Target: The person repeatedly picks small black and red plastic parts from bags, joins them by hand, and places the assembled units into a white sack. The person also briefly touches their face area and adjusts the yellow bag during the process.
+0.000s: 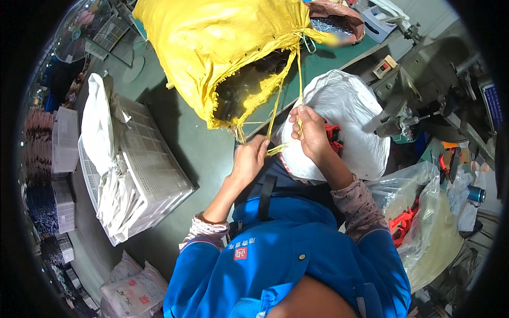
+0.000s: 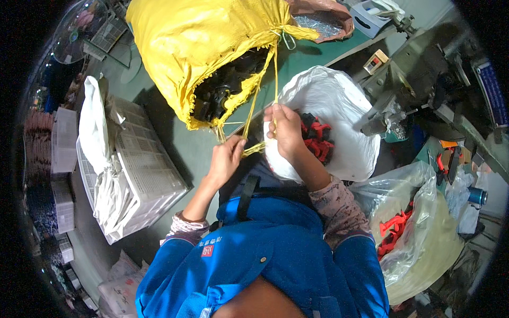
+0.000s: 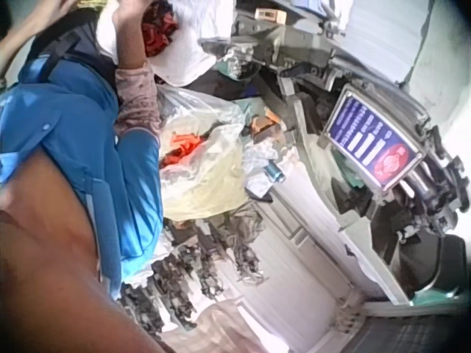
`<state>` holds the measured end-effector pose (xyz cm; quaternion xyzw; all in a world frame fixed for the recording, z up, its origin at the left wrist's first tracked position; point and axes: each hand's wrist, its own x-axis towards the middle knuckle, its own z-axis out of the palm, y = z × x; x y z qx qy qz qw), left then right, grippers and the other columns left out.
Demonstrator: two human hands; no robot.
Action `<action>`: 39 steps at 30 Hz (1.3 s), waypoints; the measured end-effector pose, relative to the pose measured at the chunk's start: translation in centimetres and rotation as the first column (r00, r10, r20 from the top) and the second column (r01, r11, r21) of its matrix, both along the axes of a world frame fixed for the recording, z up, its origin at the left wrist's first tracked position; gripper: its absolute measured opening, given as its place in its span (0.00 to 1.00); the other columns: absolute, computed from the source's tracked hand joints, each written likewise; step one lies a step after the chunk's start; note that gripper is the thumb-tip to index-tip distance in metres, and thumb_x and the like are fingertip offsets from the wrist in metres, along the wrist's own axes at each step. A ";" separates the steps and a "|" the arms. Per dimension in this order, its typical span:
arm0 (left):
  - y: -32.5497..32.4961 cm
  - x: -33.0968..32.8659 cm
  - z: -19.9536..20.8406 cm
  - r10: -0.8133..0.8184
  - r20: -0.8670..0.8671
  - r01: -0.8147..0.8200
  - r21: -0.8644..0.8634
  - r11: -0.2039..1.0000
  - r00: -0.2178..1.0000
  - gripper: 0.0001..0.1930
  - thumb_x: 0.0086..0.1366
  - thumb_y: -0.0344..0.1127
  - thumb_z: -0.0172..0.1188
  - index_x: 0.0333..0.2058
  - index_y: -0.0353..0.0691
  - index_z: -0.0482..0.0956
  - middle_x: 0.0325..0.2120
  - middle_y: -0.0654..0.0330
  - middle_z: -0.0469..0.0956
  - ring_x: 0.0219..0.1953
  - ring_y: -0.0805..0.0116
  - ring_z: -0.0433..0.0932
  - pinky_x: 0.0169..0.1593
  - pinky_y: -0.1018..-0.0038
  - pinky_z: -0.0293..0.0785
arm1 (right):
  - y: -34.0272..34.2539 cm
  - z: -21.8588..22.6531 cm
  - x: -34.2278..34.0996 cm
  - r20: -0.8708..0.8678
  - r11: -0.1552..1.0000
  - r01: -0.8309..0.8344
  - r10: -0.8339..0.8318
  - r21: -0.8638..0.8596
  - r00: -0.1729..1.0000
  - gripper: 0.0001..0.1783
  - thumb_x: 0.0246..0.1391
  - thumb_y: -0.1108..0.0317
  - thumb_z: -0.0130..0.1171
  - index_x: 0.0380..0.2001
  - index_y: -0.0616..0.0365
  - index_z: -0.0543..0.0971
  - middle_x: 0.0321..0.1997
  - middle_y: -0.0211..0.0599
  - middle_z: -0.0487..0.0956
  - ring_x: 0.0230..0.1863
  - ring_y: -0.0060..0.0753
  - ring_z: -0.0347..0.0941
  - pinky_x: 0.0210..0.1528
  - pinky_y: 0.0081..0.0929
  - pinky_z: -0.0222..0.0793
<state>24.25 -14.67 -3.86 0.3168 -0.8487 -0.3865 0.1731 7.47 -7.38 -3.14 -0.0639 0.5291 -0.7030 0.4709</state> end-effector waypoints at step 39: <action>9.5 -0.2 -1.4 -0.178 -0.479 0.503 0.734 0.456 0.860 0.16 0.65 0.24 0.46 0.52 0.32 0.66 0.38 0.61 0.70 0.38 0.75 0.73 0.44 0.77 0.72 | -7.1 -3.5 -3.0 -0.722 0.927 0.252 0.028 0.277 0.691 0.22 0.44 0.54 0.64 0.32 0.63 0.76 0.26 0.44 0.78 0.30 0.41 0.74 0.34 0.34 0.67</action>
